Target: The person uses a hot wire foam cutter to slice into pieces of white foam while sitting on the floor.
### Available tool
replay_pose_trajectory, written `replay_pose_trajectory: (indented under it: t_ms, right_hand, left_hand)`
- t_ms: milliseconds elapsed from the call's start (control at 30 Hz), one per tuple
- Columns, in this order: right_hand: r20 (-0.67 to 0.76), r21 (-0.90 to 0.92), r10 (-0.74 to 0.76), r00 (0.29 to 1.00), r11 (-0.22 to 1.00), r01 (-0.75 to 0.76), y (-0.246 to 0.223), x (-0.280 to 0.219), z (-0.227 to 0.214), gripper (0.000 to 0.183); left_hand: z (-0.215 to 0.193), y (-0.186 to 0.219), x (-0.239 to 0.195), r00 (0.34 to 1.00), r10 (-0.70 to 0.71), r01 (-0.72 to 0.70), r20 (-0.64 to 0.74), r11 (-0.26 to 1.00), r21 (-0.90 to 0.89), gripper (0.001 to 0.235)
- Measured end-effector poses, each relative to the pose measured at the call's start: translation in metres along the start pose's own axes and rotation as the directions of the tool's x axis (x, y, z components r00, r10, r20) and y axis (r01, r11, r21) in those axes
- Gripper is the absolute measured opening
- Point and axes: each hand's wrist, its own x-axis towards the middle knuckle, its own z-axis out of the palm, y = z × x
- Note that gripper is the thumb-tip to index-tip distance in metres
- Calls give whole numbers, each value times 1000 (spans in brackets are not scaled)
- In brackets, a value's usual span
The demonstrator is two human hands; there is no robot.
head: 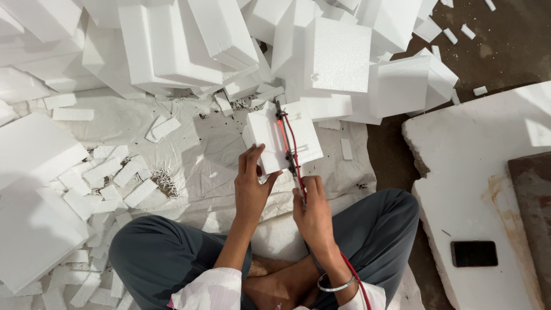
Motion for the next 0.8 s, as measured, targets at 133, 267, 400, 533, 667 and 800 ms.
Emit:
replay_pose_trajectory:
  t_ms: [133,267,400,533,667,800]
  right_hand:
    - [21,10,-31,999,999,31,-8,-4,7,20]
    - [20,44,15,1000,999,-16,-11,-5,10,19]
    - [-50,134,-52,997,989,59,-4,-7,8,17]
    - [-73,292,108,991,953,-82,25,-1,-19,14]
    - [-257,309,27,966,949,55,66,27,-44,14]
    - [-338,312,12,941,945,100,99,42,-44,16]
  left_hand:
    - [-1,-1,0,1000,-2,2,7,1000,-13,73]
    - [-3,-2,1,1000,-20,20,24,999,-25,72]
    - [-10,4,6,998,-25,27,55,999,-40,72]
    - [-33,9,22,954,-118,101,277,992,72,75]
    - [-59,17,30,949,116,-191,293,952,240,75]
    - [-47,40,18,923,221,-340,315,852,399,75]
